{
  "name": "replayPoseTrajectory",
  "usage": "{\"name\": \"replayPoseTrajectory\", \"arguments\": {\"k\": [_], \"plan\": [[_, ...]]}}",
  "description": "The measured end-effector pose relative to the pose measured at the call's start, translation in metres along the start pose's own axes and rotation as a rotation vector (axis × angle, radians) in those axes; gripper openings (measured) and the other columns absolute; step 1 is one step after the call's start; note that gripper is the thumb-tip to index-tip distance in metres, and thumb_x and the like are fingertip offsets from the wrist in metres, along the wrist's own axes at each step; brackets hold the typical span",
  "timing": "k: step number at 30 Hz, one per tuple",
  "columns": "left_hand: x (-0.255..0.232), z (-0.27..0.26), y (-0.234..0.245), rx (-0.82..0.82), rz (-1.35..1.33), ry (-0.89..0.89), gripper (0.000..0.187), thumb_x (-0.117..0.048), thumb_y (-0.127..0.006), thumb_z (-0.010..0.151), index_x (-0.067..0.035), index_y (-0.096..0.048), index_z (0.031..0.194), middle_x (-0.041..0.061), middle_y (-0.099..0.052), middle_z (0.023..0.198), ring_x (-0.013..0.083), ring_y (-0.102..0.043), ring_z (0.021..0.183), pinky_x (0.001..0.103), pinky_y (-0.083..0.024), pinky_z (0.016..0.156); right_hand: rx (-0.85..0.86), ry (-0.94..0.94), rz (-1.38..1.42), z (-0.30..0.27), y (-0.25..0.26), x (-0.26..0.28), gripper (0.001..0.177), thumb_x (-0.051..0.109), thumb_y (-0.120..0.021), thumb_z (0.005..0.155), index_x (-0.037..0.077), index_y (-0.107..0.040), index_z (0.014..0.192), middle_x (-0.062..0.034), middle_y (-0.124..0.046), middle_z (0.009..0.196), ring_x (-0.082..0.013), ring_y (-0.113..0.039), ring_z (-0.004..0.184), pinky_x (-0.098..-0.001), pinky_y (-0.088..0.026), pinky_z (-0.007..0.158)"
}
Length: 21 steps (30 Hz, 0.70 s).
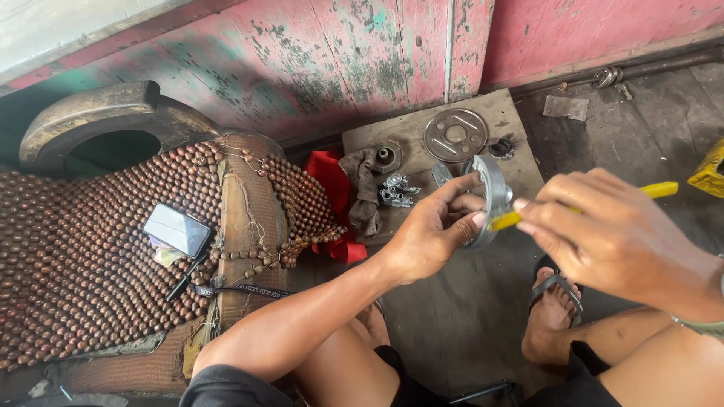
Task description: The person sits on the floor and scrubs a curved metal mechanical part with a yellow brush. They hold the part in their left hand and scrub it with their right hand, rotating the object to clean different areas.
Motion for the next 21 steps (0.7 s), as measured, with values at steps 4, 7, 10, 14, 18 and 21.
{"name": "replayPoseTrajectory", "arguments": {"k": [4,7,10,14,18,21], "plan": [[-0.002,0.000,0.002,-0.010,-0.020,-0.024,0.060,-0.021,-0.060,0.102,0.000,-0.040,0.154,0.005,-0.069,0.112,0.0166,-0.064,0.108,0.033,-0.055,0.096,0.051,0.030,-0.006,-0.004,-0.006,0.003,0.012,0.013,-0.069,0.095,0.007,-0.066,0.106,-0.0057,-0.058,0.093,-0.0220,-0.056,0.070,-0.0363,-0.042,0.065],[0.002,0.000,0.000,0.016,-0.003,-0.032,0.057,-0.009,-0.058,0.103,0.003,-0.037,0.156,0.003,-0.067,0.108,0.0124,-0.059,0.093,0.029,-0.049,0.078,-0.009,-0.006,0.005,0.000,0.000,-0.002,0.010,0.013,-0.073,0.094,0.007,-0.069,0.102,-0.0039,-0.067,0.095,-0.0211,-0.061,0.078,-0.0347,-0.045,0.070],[-0.002,0.001,0.001,0.000,0.002,0.007,0.060,-0.015,-0.060,0.102,0.003,-0.038,0.155,0.002,-0.067,0.111,0.0123,-0.060,0.096,0.028,-0.049,0.079,-0.006,-0.013,-0.007,-0.001,-0.002,0.001,0.008,0.012,-0.073,0.095,0.006,-0.069,0.098,-0.0040,-0.067,0.095,-0.0215,-0.062,0.080,-0.0346,-0.046,0.072],[-0.006,0.000,0.002,0.000,-0.003,-0.040,0.062,-0.024,-0.060,0.102,0.000,-0.039,0.155,0.002,-0.068,0.110,0.0149,-0.063,0.107,0.032,-0.052,0.096,0.042,0.019,0.004,-0.002,-0.004,0.003,0.011,0.012,-0.071,0.095,0.006,-0.067,0.104,-0.0046,-0.059,0.092,-0.0210,-0.057,0.072,-0.0352,-0.042,0.066],[-0.002,-0.001,-0.001,0.006,-0.010,0.006,0.058,-0.016,-0.059,0.103,0.000,-0.039,0.155,0.001,-0.067,0.109,0.0109,-0.057,0.092,0.027,-0.048,0.076,-0.001,-0.031,-0.013,-0.003,-0.001,-0.005,0.007,0.010,-0.071,0.096,0.005,-0.067,0.098,-0.0055,-0.064,0.092,-0.0226,-0.061,0.077,-0.0352,-0.046,0.071],[-0.009,-0.001,0.002,-0.012,0.015,-0.040,0.060,-0.021,-0.059,0.103,0.001,-0.039,0.155,0.004,-0.068,0.112,0.0171,-0.064,0.107,0.033,-0.055,0.095,0.033,0.045,0.007,-0.001,-0.006,0.008,0.011,0.011,-0.071,0.095,0.005,-0.066,0.103,-0.0058,-0.057,0.091,-0.0218,-0.055,0.070,-0.0360,-0.040,0.064]]}}
Point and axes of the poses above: each hand's wrist, its own z-axis towards the middle knuckle, its own y-axis out of the back of the hand, x = y × z, the point moved 3 cm from there along z, towards the middle knuckle
